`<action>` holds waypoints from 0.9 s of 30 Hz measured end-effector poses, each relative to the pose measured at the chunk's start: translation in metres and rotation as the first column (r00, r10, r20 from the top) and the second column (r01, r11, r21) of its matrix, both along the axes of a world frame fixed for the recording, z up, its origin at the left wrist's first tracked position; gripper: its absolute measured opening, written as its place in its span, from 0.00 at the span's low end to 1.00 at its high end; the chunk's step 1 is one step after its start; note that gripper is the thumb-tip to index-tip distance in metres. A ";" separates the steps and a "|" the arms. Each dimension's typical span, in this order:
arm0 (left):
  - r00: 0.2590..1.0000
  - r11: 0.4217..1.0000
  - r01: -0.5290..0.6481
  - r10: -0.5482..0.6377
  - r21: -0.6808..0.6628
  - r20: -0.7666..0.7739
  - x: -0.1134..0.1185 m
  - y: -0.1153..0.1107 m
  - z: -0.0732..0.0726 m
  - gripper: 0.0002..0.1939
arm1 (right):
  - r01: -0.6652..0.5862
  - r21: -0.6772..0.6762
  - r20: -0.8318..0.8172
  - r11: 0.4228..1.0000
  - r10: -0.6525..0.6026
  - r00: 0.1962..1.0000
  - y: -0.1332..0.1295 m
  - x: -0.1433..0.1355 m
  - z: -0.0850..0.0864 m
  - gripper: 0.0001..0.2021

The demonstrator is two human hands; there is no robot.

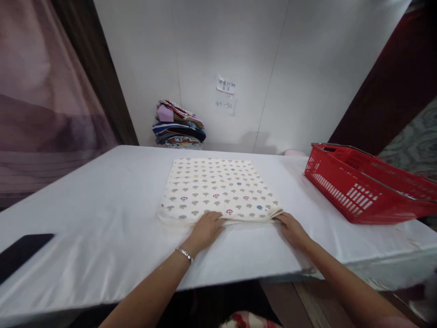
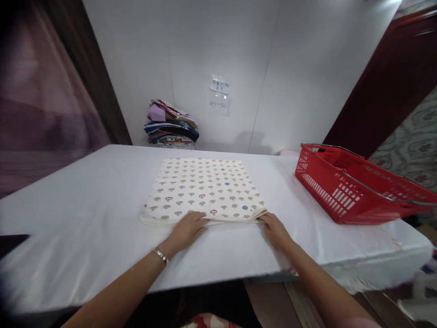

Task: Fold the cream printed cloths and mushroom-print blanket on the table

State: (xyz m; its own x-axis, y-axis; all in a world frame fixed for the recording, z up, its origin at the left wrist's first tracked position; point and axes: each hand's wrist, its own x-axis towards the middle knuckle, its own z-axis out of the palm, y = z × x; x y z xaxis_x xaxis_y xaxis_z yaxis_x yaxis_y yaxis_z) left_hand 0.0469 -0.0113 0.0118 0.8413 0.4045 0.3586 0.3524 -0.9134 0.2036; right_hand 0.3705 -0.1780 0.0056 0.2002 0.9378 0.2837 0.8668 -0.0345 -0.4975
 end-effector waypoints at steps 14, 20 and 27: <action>0.990 0.978 -0.139 0.137 -0.154 -0.021 -0.016 0.007 0.004 0.19 | 0.146 -0.429 -0.812 0.891 -0.451 0.371 0.023 0.008 0.036 0.34; 0.977 0.969 -0.204 0.192 -0.137 -0.098 -0.026 0.006 0.011 0.14 | 0.160 -0.287 -0.911 0.944 -0.321 0.258 0.027 0.011 0.049 0.40; 0.911 0.921 -0.384 0.366 -0.067 -0.189 -0.056 0.017 0.012 0.12 | 0.222 -0.270 -0.896 0.937 -0.329 0.297 0.035 0.048 0.031 0.25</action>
State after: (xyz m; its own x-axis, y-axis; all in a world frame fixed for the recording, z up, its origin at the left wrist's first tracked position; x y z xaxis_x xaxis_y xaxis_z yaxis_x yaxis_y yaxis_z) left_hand -0.0094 0.0055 0.0241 0.6651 0.7284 0.1647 0.7022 -0.6851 0.1941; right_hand 0.4184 -0.1435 0.0371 0.5311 0.7792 -0.3329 -0.2120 -0.2582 -0.9425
